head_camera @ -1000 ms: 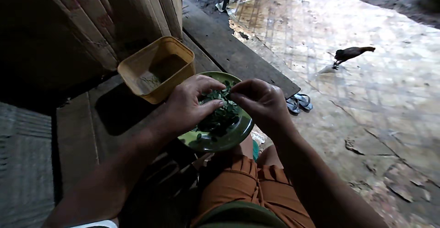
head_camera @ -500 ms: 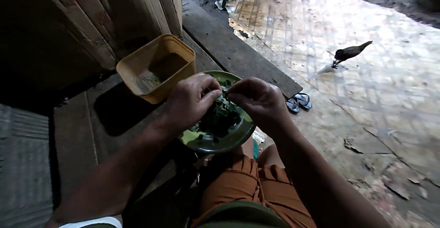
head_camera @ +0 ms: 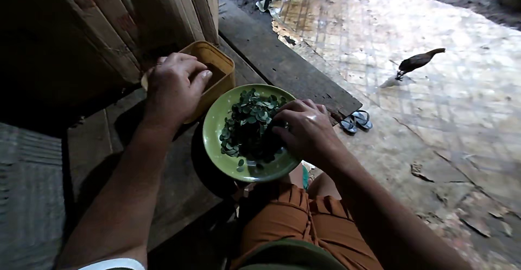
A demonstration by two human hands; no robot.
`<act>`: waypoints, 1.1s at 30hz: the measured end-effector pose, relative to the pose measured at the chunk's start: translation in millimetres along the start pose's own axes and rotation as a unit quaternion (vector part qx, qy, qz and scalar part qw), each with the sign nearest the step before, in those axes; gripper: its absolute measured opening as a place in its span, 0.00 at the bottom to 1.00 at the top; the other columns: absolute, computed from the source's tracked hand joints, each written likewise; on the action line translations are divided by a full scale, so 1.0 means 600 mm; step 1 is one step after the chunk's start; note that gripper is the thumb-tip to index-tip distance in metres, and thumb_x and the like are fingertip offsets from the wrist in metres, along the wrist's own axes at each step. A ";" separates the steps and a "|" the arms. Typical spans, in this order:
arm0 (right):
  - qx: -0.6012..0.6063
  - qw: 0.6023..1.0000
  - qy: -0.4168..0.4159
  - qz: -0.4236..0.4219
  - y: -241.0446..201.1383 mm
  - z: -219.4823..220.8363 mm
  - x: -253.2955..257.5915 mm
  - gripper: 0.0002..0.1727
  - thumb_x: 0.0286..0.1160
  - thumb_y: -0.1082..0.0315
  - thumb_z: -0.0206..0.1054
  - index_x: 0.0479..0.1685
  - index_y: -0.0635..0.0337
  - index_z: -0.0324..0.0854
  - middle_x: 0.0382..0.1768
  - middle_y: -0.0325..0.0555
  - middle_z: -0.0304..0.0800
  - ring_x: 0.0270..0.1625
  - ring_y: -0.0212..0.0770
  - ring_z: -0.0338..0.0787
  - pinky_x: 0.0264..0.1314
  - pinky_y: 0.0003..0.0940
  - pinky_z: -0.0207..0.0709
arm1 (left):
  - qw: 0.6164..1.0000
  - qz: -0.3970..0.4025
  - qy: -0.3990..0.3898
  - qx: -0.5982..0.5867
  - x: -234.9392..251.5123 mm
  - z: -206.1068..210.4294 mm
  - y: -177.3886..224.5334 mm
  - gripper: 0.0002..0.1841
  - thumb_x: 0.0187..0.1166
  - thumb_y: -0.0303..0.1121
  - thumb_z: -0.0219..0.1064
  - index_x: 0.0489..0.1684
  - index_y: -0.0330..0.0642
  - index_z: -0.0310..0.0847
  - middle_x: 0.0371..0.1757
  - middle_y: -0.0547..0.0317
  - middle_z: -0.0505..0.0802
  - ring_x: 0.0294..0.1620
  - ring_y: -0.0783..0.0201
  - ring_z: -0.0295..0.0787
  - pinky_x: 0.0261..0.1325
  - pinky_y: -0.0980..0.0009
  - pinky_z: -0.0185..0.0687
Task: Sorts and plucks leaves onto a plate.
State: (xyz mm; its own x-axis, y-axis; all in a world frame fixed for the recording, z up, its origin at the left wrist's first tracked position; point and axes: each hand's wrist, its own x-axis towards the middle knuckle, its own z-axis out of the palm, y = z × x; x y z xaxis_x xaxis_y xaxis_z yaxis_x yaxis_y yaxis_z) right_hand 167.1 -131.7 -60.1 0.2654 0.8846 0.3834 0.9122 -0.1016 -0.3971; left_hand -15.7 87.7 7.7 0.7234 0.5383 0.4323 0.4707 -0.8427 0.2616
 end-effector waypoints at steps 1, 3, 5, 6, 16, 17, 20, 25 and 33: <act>0.005 1.000 0.010 -0.002 0.001 0.001 0.001 0.05 0.72 0.65 0.73 0.40 0.51 0.93 0.49 0.46 0.93 0.59 0.55 0.87 0.62 0.61 0.72 | 1.000 0.022 -0.012 -0.017 -0.002 0.000 0.008 0.18 0.88 0.44 0.60 0.57 0.41 0.90 0.69 0.44 0.88 0.76 0.43 0.78 0.79 0.40 0.65; 0.024 0.999 0.035 0.000 0.003 -0.004 0.001 0.05 0.72 0.67 0.72 0.40 0.51 0.93 0.47 0.46 0.93 0.57 0.54 0.88 0.59 0.62 0.73 | 0.995 0.065 -0.045 -0.059 -0.009 -0.004 0.027 0.16 0.86 0.43 0.62 0.50 0.40 0.91 0.63 0.47 0.90 0.71 0.47 0.82 0.74 0.45 0.72; 0.055 0.998 0.036 0.021 0.003 -0.014 -0.001 0.06 0.73 0.67 0.71 0.42 0.52 0.93 0.48 0.46 0.92 0.58 0.54 0.87 0.62 0.63 0.71 | 0.987 0.092 -0.086 -0.104 -0.020 -0.006 0.048 0.13 0.83 0.42 0.65 0.45 0.42 0.91 0.60 0.51 0.91 0.67 0.50 0.83 0.70 0.48 0.74; 0.069 0.997 0.035 0.031 0.002 -0.019 -0.002 0.07 0.73 0.67 0.71 0.43 0.53 0.93 0.48 0.46 0.92 0.58 0.53 0.87 0.62 0.63 0.71 | 0.981 0.106 -0.100 -0.130 -0.025 -0.004 0.057 0.12 0.82 0.41 0.67 0.44 0.44 0.91 0.59 0.53 0.91 0.66 0.53 0.83 0.69 0.50 0.75; 0.129 0.989 0.077 0.013 -0.025 -0.033 -0.004 0.07 0.72 0.63 0.73 0.43 0.52 0.93 0.45 0.40 0.92 0.53 0.43 0.87 0.61 0.55 0.71 | 0.948 0.131 -0.128 -0.260 -0.054 0.046 0.111 0.10 0.79 0.39 0.72 0.49 0.46 0.91 0.49 0.64 0.93 0.55 0.76 0.88 0.62 0.73 0.82; 0.130 0.989 0.075 0.012 -0.027 -0.033 -0.004 0.07 0.72 0.64 0.73 0.42 0.52 0.94 0.45 0.40 0.93 0.54 0.42 0.88 0.62 0.54 0.71 | 0.952 0.119 -0.120 -0.254 -0.055 0.047 0.112 0.08 0.80 0.38 0.71 0.45 0.46 0.91 0.46 0.65 0.93 0.52 0.77 0.88 0.58 0.74 0.82; 0.134 0.988 0.072 0.019 -0.025 -0.034 -0.004 0.08 0.74 0.65 0.72 0.46 0.52 0.94 0.48 0.41 0.93 0.57 0.43 0.88 0.65 0.56 0.71 | 0.956 0.086 -0.104 -0.261 -0.051 0.042 0.110 0.06 0.81 0.36 0.69 0.43 0.45 0.90 0.45 0.66 0.93 0.50 0.78 0.87 0.57 0.76 0.82; 0.190 0.977 0.073 0.065 -0.014 -0.036 -0.008 0.13 0.80 0.63 0.68 0.57 0.51 0.91 0.54 0.41 0.91 0.57 0.39 0.88 0.62 0.46 0.81 | 0.943 0.019 -0.105 -0.314 -0.043 0.032 0.104 0.05 0.79 0.36 0.71 0.42 0.47 0.90 0.47 0.68 0.93 0.52 0.77 0.89 0.59 0.74 0.85; 0.324 0.937 0.088 0.091 -0.031 -0.013 0.000 0.09 0.78 0.61 0.71 0.48 0.53 0.90 0.41 0.31 0.92 0.42 0.22 0.88 0.45 0.23 0.84 | 0.914 -0.028 -0.105 -0.390 -0.046 0.035 0.112 0.03 0.80 0.33 0.72 0.42 0.46 0.89 0.42 0.68 0.94 0.41 0.76 0.90 0.46 0.78 0.87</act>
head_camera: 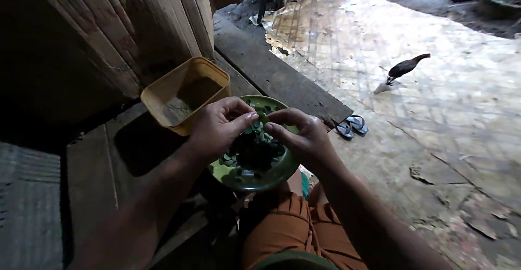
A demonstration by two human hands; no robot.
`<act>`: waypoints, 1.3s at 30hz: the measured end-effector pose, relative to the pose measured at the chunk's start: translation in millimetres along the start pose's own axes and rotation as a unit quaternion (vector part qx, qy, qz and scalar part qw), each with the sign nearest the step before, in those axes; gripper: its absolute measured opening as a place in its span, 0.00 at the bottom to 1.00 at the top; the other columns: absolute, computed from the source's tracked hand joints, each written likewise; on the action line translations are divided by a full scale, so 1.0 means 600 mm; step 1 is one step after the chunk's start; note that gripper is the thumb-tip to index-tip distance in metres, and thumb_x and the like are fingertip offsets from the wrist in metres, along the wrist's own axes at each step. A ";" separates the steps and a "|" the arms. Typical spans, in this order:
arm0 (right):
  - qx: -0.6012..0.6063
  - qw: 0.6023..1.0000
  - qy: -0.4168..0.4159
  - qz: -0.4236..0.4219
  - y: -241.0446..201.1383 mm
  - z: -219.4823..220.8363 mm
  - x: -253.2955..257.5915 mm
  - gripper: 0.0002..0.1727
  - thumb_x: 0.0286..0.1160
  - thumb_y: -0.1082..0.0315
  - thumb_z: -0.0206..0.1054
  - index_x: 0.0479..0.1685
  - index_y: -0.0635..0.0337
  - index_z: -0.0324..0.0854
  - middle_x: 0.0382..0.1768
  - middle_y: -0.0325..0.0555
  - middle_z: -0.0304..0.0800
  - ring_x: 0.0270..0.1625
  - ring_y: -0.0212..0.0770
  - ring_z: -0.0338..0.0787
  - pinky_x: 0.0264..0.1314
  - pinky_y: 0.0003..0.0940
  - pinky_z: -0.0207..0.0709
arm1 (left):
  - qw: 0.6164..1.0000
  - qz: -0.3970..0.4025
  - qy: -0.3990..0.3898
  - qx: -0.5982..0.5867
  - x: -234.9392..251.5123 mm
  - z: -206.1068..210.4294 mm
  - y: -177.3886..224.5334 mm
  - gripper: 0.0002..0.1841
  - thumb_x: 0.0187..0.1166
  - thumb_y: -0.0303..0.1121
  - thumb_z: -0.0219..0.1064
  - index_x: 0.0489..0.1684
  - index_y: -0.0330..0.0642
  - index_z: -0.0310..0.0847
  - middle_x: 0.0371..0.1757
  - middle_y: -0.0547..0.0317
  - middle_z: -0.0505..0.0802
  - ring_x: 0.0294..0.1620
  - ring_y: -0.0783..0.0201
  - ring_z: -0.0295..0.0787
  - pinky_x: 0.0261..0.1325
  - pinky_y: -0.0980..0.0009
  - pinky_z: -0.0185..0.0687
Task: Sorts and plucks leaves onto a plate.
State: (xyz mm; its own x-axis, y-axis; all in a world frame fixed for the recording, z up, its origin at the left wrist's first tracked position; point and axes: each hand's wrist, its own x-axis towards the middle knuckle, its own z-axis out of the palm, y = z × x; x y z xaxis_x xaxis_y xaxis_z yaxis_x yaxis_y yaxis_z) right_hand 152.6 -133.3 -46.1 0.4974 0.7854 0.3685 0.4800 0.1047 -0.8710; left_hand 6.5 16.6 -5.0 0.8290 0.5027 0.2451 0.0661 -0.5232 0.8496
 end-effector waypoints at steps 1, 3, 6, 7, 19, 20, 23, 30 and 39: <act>-0.003 1.000 0.010 -0.009 0.001 0.003 0.002 0.08 0.79 0.61 0.70 0.46 0.55 0.90 0.39 0.31 0.92 0.41 0.22 0.88 0.45 0.23 0.83 | 1.000 -0.007 -0.005 -0.013 0.000 0.001 0.002 0.03 0.80 0.32 0.71 0.42 0.45 0.89 0.42 0.67 0.94 0.40 0.77 0.90 0.45 0.79 0.86; -0.019 0.999 0.023 -0.018 -0.001 0.003 0.005 0.09 0.80 0.62 0.68 0.44 0.56 0.90 0.37 0.32 0.91 0.39 0.21 0.87 0.44 0.22 0.82 | 0.999 -0.024 -0.015 -0.038 0.000 0.003 0.007 0.03 0.80 0.30 0.71 0.43 0.43 0.88 0.41 0.66 0.94 0.40 0.77 0.90 0.46 0.79 0.87; -0.027 0.999 0.023 -0.018 -0.002 -0.001 0.006 0.08 0.80 0.62 0.68 0.43 0.55 0.90 0.37 0.31 0.91 0.39 0.21 0.87 0.44 0.22 0.82 | 0.996 -0.039 -0.051 -0.058 -0.001 0.002 0.014 0.15 0.79 0.33 0.71 0.62 0.42 0.83 0.51 0.62 0.93 0.49 0.74 0.91 0.53 0.76 0.88; -0.030 0.999 0.023 -0.022 -0.001 -0.001 0.006 0.07 0.79 0.63 0.68 0.42 0.55 0.89 0.37 0.31 0.91 0.38 0.20 0.87 0.42 0.20 0.82 | 0.996 -0.033 -0.064 -0.060 -0.002 0.003 0.014 0.21 0.77 0.34 0.74 0.68 0.42 0.80 0.55 0.61 0.93 0.50 0.73 0.91 0.53 0.75 0.89; -0.096 0.994 0.016 -0.042 0.009 -0.021 0.000 0.07 0.77 0.63 0.69 0.40 0.55 0.90 0.35 0.33 0.91 0.38 0.22 0.88 0.43 0.24 0.82 | 0.997 0.073 -0.004 0.038 -0.006 0.001 0.013 0.08 0.78 0.28 0.72 0.51 0.41 0.87 0.44 0.64 0.94 0.41 0.76 0.91 0.46 0.79 0.90; -0.100 0.994 0.017 -0.045 0.009 -0.022 0.000 0.07 0.77 0.63 0.69 0.40 0.55 0.90 0.36 0.34 0.92 0.38 0.23 0.88 0.45 0.25 0.82 | 0.994 0.081 -0.024 0.075 -0.007 -0.002 0.013 0.14 0.77 0.30 0.72 0.60 0.43 0.86 0.54 0.63 0.93 0.50 0.75 0.92 0.54 0.77 0.90; -0.105 0.993 0.016 -0.057 0.007 -0.021 0.001 0.06 0.76 0.64 0.70 0.40 0.55 0.90 0.36 0.34 0.92 0.39 0.23 0.88 0.46 0.25 0.82 | 0.978 0.139 -0.064 0.142 -0.009 0.003 0.006 0.22 0.76 0.35 0.74 0.70 0.44 0.83 0.67 0.55 0.88 0.67 0.69 0.85 0.69 0.70 0.82; -0.087 0.995 -0.011 -0.046 -0.001 -0.013 0.001 0.05 0.75 0.65 0.70 0.39 0.55 0.90 0.34 0.32 0.91 0.37 0.22 0.87 0.42 0.22 0.82 | 0.967 0.149 0.006 0.206 -0.013 0.020 -0.004 0.05 0.81 0.35 0.70 0.41 0.46 0.91 0.39 0.65 0.94 0.43 0.75 0.90 0.51 0.73 0.86; -0.182 0.980 -0.048 -0.062 0.015 -0.027 0.020 0.10 0.80 0.62 0.68 0.47 0.53 0.94 0.44 0.40 0.94 0.49 0.38 0.90 0.61 0.50 0.76 | 0.939 0.098 0.099 0.314 0.014 -0.056 -0.004 0.10 0.85 0.36 0.65 0.48 0.40 0.90 0.46 0.51 0.94 0.47 0.58 0.92 0.54 0.54 0.85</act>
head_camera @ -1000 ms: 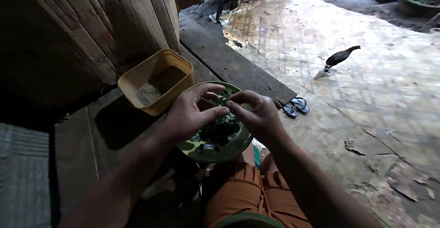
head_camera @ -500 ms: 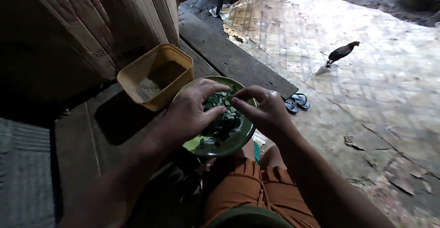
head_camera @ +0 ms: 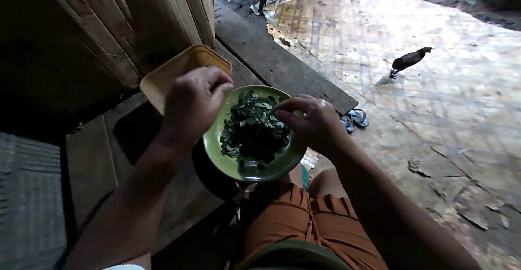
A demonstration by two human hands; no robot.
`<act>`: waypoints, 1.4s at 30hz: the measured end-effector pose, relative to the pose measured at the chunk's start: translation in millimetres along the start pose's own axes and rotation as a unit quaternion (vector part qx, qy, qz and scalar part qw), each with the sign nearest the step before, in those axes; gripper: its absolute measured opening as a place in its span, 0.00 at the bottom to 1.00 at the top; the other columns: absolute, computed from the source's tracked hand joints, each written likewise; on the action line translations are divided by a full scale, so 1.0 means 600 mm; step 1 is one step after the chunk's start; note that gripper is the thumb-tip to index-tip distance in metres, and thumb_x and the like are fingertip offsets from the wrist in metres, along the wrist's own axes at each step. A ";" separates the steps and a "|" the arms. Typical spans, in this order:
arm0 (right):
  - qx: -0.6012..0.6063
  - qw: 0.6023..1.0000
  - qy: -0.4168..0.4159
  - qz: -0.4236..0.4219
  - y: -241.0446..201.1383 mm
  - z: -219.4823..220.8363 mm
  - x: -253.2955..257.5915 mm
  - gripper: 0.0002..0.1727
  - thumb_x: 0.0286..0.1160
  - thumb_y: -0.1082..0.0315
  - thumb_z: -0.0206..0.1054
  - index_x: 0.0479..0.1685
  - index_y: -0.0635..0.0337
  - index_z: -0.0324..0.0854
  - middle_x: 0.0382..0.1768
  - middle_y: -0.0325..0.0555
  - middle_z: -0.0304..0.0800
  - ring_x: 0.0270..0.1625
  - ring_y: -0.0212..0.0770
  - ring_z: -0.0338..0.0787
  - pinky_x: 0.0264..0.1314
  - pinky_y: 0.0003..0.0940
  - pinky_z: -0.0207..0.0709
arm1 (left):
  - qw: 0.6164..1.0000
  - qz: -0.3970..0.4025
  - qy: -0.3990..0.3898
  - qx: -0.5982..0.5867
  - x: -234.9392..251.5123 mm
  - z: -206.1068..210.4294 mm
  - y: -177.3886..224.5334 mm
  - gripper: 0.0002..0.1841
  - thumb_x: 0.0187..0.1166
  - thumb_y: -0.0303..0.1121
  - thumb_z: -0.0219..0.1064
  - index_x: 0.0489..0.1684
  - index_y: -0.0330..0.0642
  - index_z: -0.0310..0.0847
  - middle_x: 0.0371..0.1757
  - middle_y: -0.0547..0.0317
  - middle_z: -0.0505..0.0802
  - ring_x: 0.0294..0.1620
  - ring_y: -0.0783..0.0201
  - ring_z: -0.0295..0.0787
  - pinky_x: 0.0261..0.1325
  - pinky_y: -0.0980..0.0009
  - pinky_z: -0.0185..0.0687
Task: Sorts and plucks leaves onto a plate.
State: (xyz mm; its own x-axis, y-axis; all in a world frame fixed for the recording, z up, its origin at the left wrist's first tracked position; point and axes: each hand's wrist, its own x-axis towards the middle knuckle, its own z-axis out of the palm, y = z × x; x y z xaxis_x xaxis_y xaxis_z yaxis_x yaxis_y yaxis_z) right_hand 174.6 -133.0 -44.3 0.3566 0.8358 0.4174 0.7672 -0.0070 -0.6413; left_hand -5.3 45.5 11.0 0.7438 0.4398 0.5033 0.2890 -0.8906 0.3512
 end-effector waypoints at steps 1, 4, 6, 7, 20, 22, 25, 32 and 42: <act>-0.020 0.999 -0.022 -0.012 0.004 -0.003 0.001 0.11 0.81 0.62 0.68 0.51 0.51 0.94 0.48 0.41 0.95 0.54 0.42 0.90 0.66 0.57 0.73 | 1.000 -0.017 0.009 0.024 0.007 -0.008 -0.015 0.12 0.86 0.36 0.64 0.50 0.39 0.90 0.48 0.48 0.94 0.49 0.54 0.92 0.55 0.50 0.85; -0.080 0.995 -0.064 -0.015 0.008 -0.020 0.002 0.12 0.80 0.66 0.67 0.54 0.49 0.94 0.51 0.45 0.93 0.59 0.50 0.88 0.67 0.63 0.69 | 0.994 -0.067 0.015 0.085 0.018 -0.019 -0.056 0.15 0.89 0.35 0.58 0.56 0.36 0.89 0.55 0.40 0.93 0.58 0.43 0.91 0.63 0.42 0.80; -0.115 0.990 -0.087 -0.006 0.007 -0.027 0.002 0.09 0.78 0.66 0.69 0.49 0.49 0.95 0.49 0.46 0.92 0.58 0.52 0.87 0.65 0.63 0.68 | 0.990 -0.091 -0.009 0.106 0.019 -0.021 -0.065 0.16 0.91 0.35 0.56 0.60 0.36 0.88 0.61 0.38 0.91 0.66 0.39 0.87 0.70 0.39 0.75; -0.131 0.986 -0.100 -0.003 0.007 -0.027 0.002 0.09 0.78 0.65 0.69 0.48 0.49 0.94 0.48 0.46 0.92 0.58 0.52 0.86 0.65 0.63 0.68 | 0.990 -0.089 -0.018 0.110 0.019 -0.020 -0.066 0.17 0.90 0.35 0.57 0.62 0.36 0.88 0.64 0.38 0.90 0.69 0.38 0.84 0.73 0.39 0.73; 0.020 0.999 -0.029 0.040 -0.001 -0.037 -0.007 0.04 0.73 0.63 0.74 0.39 0.52 0.92 0.40 0.37 0.89 0.48 0.35 0.86 0.53 0.42 0.78 | 0.936 -0.001 -0.162 -0.313 -0.021 0.049 0.049 0.19 0.78 0.33 0.73 0.65 0.38 0.83 0.57 0.58 0.92 0.56 0.74 0.90 0.63 0.75 0.86; 0.061 0.997 -0.018 0.047 -0.008 -0.035 -0.009 0.05 0.74 0.64 0.74 0.41 0.53 0.91 0.41 0.36 0.89 0.46 0.30 0.87 0.50 0.33 0.82 | 0.924 -0.007 -0.165 -0.346 -0.030 0.064 0.055 0.20 0.76 0.31 0.75 0.64 0.37 0.82 0.57 0.57 0.92 0.55 0.74 0.91 0.61 0.75 0.88; 0.099 0.994 -0.006 0.045 -0.015 -0.027 -0.010 0.04 0.76 0.65 0.73 0.41 0.52 0.89 0.38 0.32 0.92 0.43 0.25 0.90 0.49 0.27 0.84 | 0.924 -0.030 -0.143 -0.355 -0.036 0.073 0.059 0.09 0.76 0.29 0.74 0.49 0.42 0.84 0.40 0.64 0.92 0.38 0.76 0.90 0.44 0.78 0.89; 0.092 0.993 0.008 0.076 -0.011 -0.027 -0.010 0.06 0.80 0.64 0.69 0.44 0.55 0.88 0.37 0.34 0.91 0.41 0.27 0.90 0.47 0.29 0.84 | 0.925 -0.072 -0.124 -0.353 -0.030 0.053 0.054 0.03 0.77 0.25 0.72 0.41 0.40 0.83 0.32 0.64 0.92 0.30 0.74 0.91 0.36 0.77 0.90; 0.107 0.992 0.012 0.064 -0.012 -0.022 -0.007 0.06 0.79 0.64 0.70 0.43 0.56 0.87 0.35 0.35 0.91 0.39 0.26 0.89 0.44 0.27 0.84 | 0.967 0.038 -0.097 -0.231 -0.031 0.059 0.048 0.11 0.76 0.35 0.74 0.51 0.42 0.88 0.48 0.61 0.92 0.50 0.73 0.89 0.58 0.73 0.86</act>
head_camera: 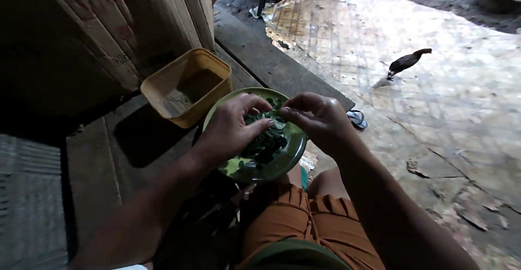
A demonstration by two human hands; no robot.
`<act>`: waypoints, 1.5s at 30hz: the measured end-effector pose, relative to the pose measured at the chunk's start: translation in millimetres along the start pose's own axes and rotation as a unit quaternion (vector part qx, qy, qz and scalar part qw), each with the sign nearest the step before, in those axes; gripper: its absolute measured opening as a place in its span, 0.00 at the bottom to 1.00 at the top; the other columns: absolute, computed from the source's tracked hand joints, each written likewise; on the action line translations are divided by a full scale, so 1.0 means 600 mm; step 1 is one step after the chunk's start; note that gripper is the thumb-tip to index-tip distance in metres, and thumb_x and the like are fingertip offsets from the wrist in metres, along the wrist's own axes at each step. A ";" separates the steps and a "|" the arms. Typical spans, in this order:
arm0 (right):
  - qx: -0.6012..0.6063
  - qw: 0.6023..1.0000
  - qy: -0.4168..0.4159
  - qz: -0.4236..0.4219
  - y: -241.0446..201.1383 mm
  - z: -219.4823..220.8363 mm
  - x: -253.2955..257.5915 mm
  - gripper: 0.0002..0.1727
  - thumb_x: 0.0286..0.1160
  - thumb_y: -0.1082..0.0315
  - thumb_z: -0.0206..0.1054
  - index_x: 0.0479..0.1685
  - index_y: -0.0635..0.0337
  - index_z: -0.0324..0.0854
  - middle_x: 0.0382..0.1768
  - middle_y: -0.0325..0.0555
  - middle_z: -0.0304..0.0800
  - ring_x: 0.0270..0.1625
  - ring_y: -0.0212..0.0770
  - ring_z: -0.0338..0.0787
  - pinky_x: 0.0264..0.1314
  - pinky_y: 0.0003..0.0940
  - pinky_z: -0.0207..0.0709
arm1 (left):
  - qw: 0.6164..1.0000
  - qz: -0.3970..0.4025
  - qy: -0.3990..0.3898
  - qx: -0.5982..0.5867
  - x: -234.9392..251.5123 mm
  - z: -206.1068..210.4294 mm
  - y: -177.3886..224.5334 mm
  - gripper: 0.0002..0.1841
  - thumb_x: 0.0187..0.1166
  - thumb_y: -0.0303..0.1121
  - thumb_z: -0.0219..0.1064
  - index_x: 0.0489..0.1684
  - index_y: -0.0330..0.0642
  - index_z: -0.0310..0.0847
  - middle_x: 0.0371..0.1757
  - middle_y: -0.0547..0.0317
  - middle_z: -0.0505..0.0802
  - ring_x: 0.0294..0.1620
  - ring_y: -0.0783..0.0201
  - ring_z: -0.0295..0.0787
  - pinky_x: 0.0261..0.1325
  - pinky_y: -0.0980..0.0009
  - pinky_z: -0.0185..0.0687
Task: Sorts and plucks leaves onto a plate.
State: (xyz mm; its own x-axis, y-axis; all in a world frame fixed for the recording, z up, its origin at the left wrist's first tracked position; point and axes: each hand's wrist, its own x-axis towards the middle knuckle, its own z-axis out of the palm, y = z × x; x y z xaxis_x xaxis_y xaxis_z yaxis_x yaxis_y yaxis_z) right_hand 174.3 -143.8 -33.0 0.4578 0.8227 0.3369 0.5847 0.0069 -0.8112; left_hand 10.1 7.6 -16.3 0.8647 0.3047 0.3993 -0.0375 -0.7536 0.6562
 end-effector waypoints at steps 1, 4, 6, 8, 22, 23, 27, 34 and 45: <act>0.000 1.000 -0.001 -0.004 -0.001 0.002 0.000 0.05 0.79 0.64 0.70 0.43 0.55 0.88 0.35 0.34 0.91 0.40 0.25 0.89 0.45 0.26 0.84 | 1.000 0.008 0.011 0.003 -0.001 0.004 -0.001 0.07 0.78 0.34 0.73 0.47 0.43 0.89 0.43 0.63 0.93 0.45 0.76 0.89 0.53 0.76 0.86; 0.001 1.000 -0.007 -0.014 -0.003 0.005 0.001 0.06 0.79 0.63 0.70 0.44 0.54 0.89 0.36 0.33 0.91 0.40 0.24 0.89 0.46 0.25 0.83 | 1.000 0.006 0.022 0.019 -0.001 0.010 -0.002 0.05 0.80 0.33 0.70 0.41 0.43 0.89 0.36 0.66 0.92 0.37 0.80 0.87 0.45 0.81 0.84; -0.002 1.000 -0.010 -0.011 -0.004 0.006 0.001 0.06 0.79 0.63 0.70 0.43 0.54 0.88 0.35 0.32 0.91 0.40 0.24 0.89 0.47 0.25 0.83 | 0.999 -0.006 0.015 0.033 -0.002 0.009 -0.001 0.05 0.81 0.33 0.69 0.42 0.44 0.89 0.37 0.66 0.91 0.37 0.79 0.87 0.44 0.80 0.83; -0.001 1.000 -0.009 -0.008 -0.003 0.006 0.001 0.06 0.80 0.64 0.70 0.43 0.54 0.88 0.35 0.33 0.90 0.39 0.24 0.88 0.46 0.25 0.83 | 0.999 -0.027 0.003 0.041 -0.001 0.004 0.000 0.06 0.83 0.34 0.67 0.44 0.45 0.89 0.37 0.66 0.91 0.36 0.78 0.86 0.43 0.78 0.83; 0.029 1.000 -0.009 -0.008 -0.003 0.013 0.002 0.06 0.80 0.62 0.69 0.44 0.53 0.88 0.35 0.30 0.90 0.38 0.22 0.88 0.44 0.23 0.82 | 0.999 -0.027 0.021 0.028 -0.002 0.009 0.000 0.05 0.82 0.34 0.70 0.39 0.44 0.89 0.31 0.68 0.90 0.30 0.81 0.83 0.36 0.84 0.78; 0.044 0.999 -0.011 -0.005 -0.004 0.013 0.002 0.08 0.81 0.62 0.68 0.47 0.53 0.88 0.37 0.31 0.91 0.40 0.23 0.88 0.46 0.24 0.83 | 0.999 -0.027 0.023 0.030 -0.002 0.009 -0.001 0.05 0.81 0.34 0.70 0.39 0.44 0.89 0.31 0.68 0.90 0.30 0.81 0.83 0.36 0.83 0.79; 0.083 0.996 -0.019 -0.027 0.001 0.020 0.007 0.08 0.79 0.67 0.69 0.52 0.55 0.88 0.42 0.32 0.92 0.43 0.24 0.89 0.50 0.23 0.85 | 0.999 -0.021 0.032 0.031 -0.001 0.011 -0.004 0.05 0.82 0.33 0.69 0.39 0.44 0.90 0.33 0.68 0.91 0.32 0.82 0.84 0.39 0.84 0.79; 0.049 0.999 -0.003 -0.024 0.012 0.016 0.009 0.06 0.77 0.70 0.70 0.48 0.58 0.88 0.39 0.35 0.92 0.41 0.24 0.91 0.48 0.23 0.86 | 0.995 -0.023 0.068 0.068 0.008 -0.028 -0.008 0.07 0.83 0.34 0.68 0.41 0.41 0.89 0.35 0.64 0.91 0.34 0.79 0.85 0.42 0.80 0.81; -0.145 0.988 -0.042 -0.044 0.011 0.008 -0.013 0.15 0.78 0.67 0.68 0.62 0.47 0.90 0.57 0.43 0.92 0.63 0.47 0.87 0.68 0.59 0.72 | 0.931 -0.101 0.088 0.340 0.025 -0.119 -0.051 0.22 0.83 0.30 0.64 0.77 0.36 0.78 0.78 0.36 0.80 0.84 0.32 0.66 0.82 0.36 0.60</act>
State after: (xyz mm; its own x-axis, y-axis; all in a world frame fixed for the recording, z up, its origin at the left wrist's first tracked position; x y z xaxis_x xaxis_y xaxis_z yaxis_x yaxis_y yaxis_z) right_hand 171.5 -147.6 -43.3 0.3475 0.8701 0.3496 0.7928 -0.0735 -0.6051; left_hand -11.8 76.8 15.4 0.7222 0.5263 0.4487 0.4954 -0.8464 0.1954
